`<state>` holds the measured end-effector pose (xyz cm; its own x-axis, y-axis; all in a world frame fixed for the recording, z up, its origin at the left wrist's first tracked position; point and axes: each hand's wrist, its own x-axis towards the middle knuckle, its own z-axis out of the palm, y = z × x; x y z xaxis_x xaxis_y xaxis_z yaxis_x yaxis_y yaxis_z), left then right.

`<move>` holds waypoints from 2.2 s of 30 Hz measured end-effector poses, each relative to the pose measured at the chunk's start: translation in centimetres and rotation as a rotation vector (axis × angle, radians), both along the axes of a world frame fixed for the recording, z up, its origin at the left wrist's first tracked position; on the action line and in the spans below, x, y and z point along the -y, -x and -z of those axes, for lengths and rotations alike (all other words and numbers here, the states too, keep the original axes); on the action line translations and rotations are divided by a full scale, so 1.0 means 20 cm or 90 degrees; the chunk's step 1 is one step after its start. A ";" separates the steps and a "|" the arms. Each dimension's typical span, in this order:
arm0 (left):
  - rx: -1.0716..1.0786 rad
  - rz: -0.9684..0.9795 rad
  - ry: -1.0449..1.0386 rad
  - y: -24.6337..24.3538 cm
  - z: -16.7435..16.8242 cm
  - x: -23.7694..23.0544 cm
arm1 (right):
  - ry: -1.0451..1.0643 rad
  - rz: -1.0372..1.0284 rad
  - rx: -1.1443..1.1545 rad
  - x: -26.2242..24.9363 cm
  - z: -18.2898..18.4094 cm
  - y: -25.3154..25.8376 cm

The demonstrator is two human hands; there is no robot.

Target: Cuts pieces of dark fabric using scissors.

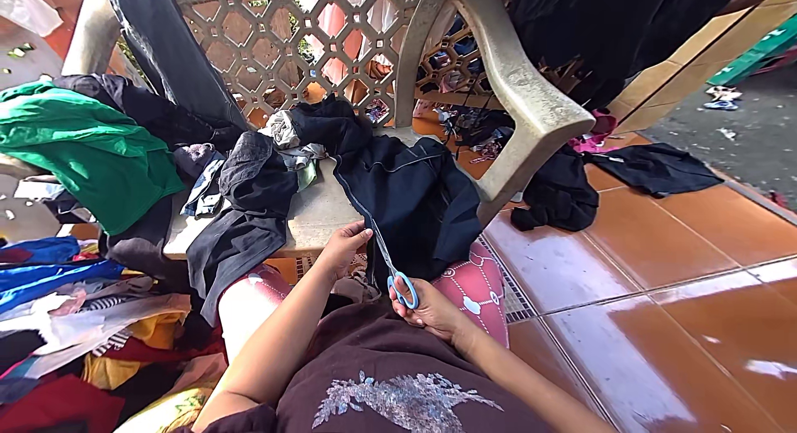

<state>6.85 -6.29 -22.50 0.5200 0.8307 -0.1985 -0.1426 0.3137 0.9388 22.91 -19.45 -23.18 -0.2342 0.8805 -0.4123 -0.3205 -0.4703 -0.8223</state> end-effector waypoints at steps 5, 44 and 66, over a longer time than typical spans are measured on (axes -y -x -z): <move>0.022 0.037 0.009 0.01 0.02 -0.02 | 0.013 -0.001 -0.023 -0.02 -0.02 0.00; -0.068 0.259 -0.046 0.19 0.05 0.01 | 0.006 -0.054 0.015 -0.03 0.01 0.01; 0.065 0.078 0.061 0.09 0.06 -0.01 | -0.026 -0.047 0.001 -0.03 0.02 0.03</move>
